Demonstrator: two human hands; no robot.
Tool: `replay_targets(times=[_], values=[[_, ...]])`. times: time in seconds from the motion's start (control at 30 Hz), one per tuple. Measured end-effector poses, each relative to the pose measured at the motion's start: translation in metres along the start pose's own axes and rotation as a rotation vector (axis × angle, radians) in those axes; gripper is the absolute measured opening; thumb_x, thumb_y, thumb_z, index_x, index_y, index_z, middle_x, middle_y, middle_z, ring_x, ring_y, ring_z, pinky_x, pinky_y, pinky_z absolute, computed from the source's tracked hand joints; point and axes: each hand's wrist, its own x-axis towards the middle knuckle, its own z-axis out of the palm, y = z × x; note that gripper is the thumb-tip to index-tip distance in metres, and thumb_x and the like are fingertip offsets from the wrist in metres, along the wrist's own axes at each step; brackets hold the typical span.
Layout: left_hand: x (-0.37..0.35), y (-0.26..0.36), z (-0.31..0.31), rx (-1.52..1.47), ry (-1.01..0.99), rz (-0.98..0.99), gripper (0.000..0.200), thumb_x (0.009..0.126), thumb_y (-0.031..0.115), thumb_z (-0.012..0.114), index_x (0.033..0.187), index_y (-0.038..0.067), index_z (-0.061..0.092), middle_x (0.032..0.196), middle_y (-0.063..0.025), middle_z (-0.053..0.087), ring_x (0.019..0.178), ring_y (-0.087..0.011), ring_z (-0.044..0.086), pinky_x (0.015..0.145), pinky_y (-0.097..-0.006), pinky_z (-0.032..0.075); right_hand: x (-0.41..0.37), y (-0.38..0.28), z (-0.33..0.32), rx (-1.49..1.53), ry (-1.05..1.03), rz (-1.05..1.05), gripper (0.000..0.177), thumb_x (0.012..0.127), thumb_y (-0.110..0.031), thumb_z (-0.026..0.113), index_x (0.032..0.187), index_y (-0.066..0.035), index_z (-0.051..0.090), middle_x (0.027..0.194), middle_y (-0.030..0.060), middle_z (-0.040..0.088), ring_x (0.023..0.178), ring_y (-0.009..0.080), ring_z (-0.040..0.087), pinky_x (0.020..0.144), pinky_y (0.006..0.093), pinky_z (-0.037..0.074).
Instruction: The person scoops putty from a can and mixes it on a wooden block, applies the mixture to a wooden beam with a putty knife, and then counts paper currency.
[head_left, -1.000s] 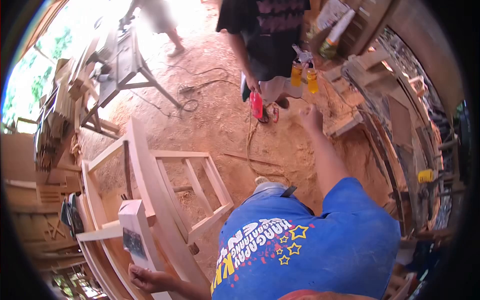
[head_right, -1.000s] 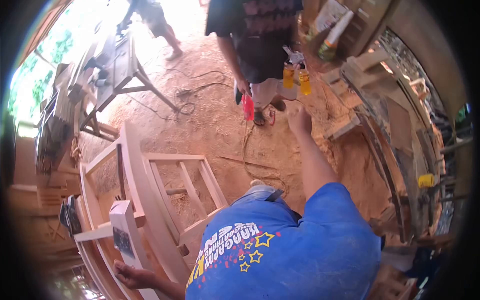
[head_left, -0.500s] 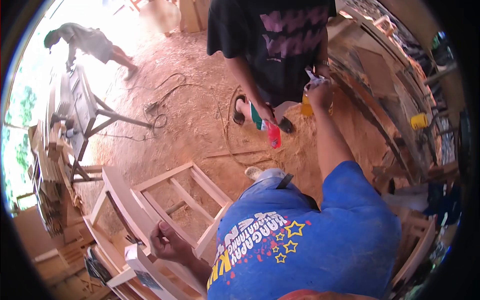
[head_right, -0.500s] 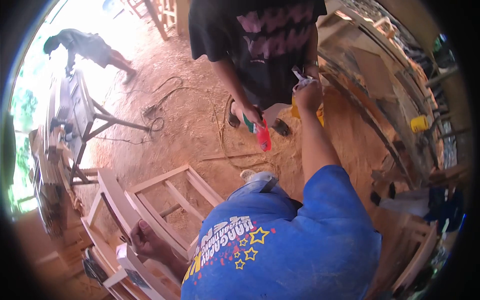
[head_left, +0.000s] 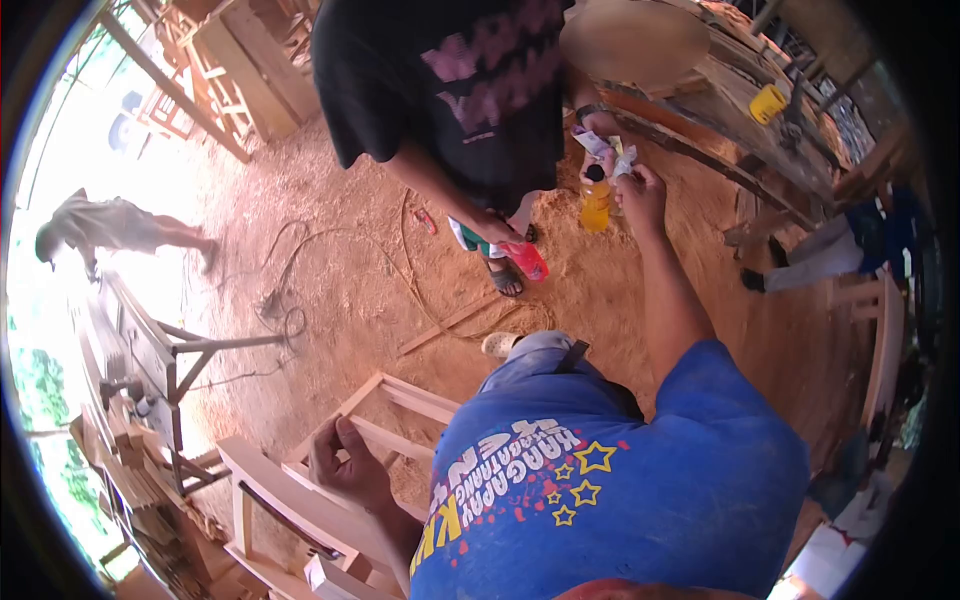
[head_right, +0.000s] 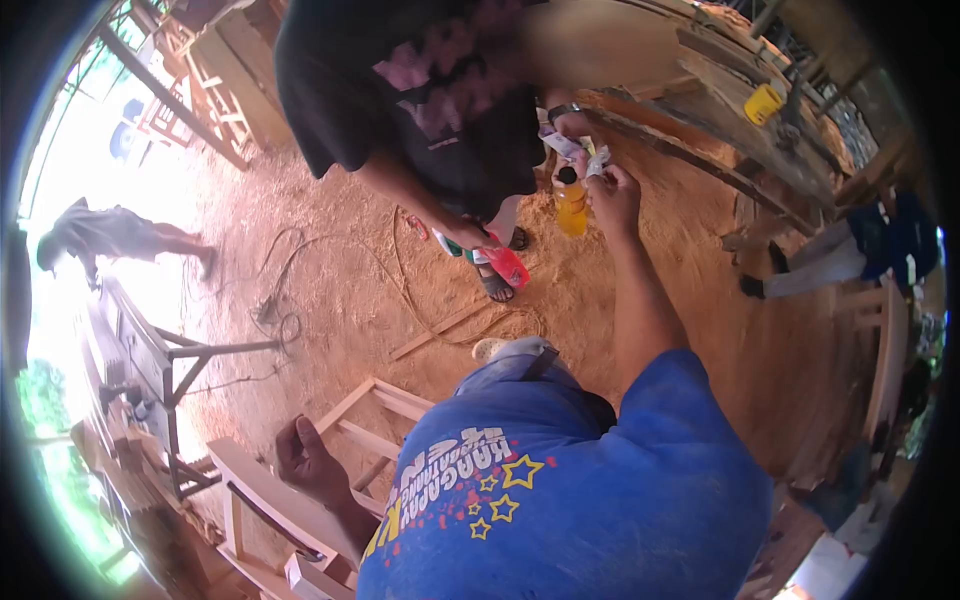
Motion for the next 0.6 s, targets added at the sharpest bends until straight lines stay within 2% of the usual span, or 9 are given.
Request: replay_targets(times=[0.03, 0.1, 0.17, 0.2, 0.33, 0.4, 0.5, 0.57, 0.6], values=[[-0.001, -0.002, 0.005, -0.005, -0.029, 0.023, 0.013, 0.096, 0.012, 0.075, 0.095, -0.001, 0.075, 0.080, -0.0073, 0.072, 0.070, -0.0138, 0.064, 0.066, -0.0284, 0.051, -0.005, -0.001, -0.007, 0.006, -0.009, 0.016, 0.008, 0.095, -0.010, 0.066, 0.096, -0.002, 0.069, 0.074, -0.0023, 0.062, 0.063, 0.0055, 0.055, 0.054, 0.0256, 0.045], [-0.003, -0.001, 0.011, -0.013, -0.071, 0.066, 0.012, 0.096, 0.012, 0.075, 0.095, -0.001, 0.075, 0.080, -0.0072, 0.072, 0.069, -0.0138, 0.064, 0.065, -0.0291, 0.051, -0.016, -0.002, -0.025, -0.138, -0.021, -0.231, 0.027, 0.095, -0.028, 0.075, 0.087, -0.004, 0.067, 0.069, -0.0043, 0.056, 0.059, 0.0042, 0.050, 0.051, 0.0264, 0.037], [-0.008, -0.004, 0.014, 0.012, -0.146, 0.028, 0.010, 0.095, 0.010, 0.075, 0.093, 0.000, 0.075, 0.076, -0.0076, 0.070, 0.067, -0.0156, 0.064, 0.064, -0.0300, 0.051, -0.025, -0.022, -0.025, -0.133, -0.009, -0.288, 0.043, 0.093, -0.044, 0.080, 0.080, -0.005, 0.066, 0.064, -0.0065, 0.051, 0.057, 0.0031, 0.046, 0.049, 0.0270, 0.032], [-0.007, 0.001, 0.012, -0.014, -0.179, 0.070, 0.010, 0.094, 0.009, 0.075, 0.092, 0.000, 0.075, 0.076, -0.0076, 0.070, 0.066, -0.0160, 0.065, 0.063, -0.0304, 0.052, -0.036, -0.042, -0.022, -0.063, 0.003, -0.218, 0.048, 0.092, -0.049, 0.081, 0.078, -0.006, 0.065, 0.063, -0.0077, 0.049, 0.056, 0.0028, 0.044, 0.048, 0.0272, 0.030], [-0.016, 0.011, 0.012, -0.106, -0.264, 0.040, 0.010, 0.093, 0.009, 0.076, 0.092, 0.000, 0.075, 0.076, -0.0083, 0.070, 0.065, -0.0165, 0.069, 0.062, -0.0296, 0.053, -0.047, -0.044, -0.042, 0.135, -0.087, 0.007, 0.018, 0.090, -0.021, 0.070, 0.079, -0.007, 0.067, 0.061, -0.0071, 0.048, 0.050, 0.0022, 0.038, 0.045, 0.0252, 0.025], [-0.025, 0.014, 0.014, -0.159, -0.275, -0.018, 0.010, 0.092, 0.010, 0.076, 0.093, 0.000, 0.076, 0.076, -0.0092, 0.071, 0.066, -0.0163, 0.069, 0.062, -0.0293, 0.053, -0.063, -0.068, -0.047, 0.226, -0.155, 0.055, 0.009, 0.082, -0.011, 0.060, 0.082, -0.007, 0.067, 0.063, -0.0047, 0.053, 0.047, 0.0020, 0.039, 0.043, 0.0224, 0.025], [-0.042, 0.005, 0.019, -0.196, -0.341, -0.084, 0.013, 0.092, 0.013, 0.077, 0.094, 0.000, 0.076, 0.077, -0.0110, 0.073, 0.069, -0.0160, 0.071, 0.065, -0.0300, 0.055, -0.070, -0.055, -0.061, 0.338, -0.230, 0.077, 0.010, 0.080, -0.010, 0.058, 0.084, -0.005, 0.066, 0.067, -0.0023, 0.058, 0.046, 0.0025, 0.039, 0.041, 0.0207, 0.027], [-0.049, 0.002, 0.021, -0.181, -0.405, -0.052, 0.015, 0.093, 0.014, 0.077, 0.096, -0.001, 0.077, 0.079, -0.0115, 0.074, 0.071, -0.0159, 0.072, 0.066, -0.0300, 0.055, -0.100, -0.104, -0.053, 0.367, -0.216, 0.166, 0.002, 0.077, -0.009, 0.056, 0.078, -0.008, 0.057, 0.066, -0.0033, 0.054, 0.045, 0.0033, 0.038, 0.039, 0.0209, 0.030], [-0.051, 0.001, 0.025, -0.198, -0.417, -0.055, 0.016, 0.093, 0.014, 0.077, 0.096, -0.001, 0.077, 0.078, -0.0097, 0.073, 0.070, -0.0139, 0.070, 0.065, -0.0289, 0.054, -0.098, -0.098, -0.059, 0.412, -0.257, 0.159, 0.001, 0.077, -0.009, 0.056, 0.077, -0.009, 0.056, 0.065, -0.0036, 0.052, 0.045, 0.0037, 0.038, 0.039, 0.0210, 0.030]])
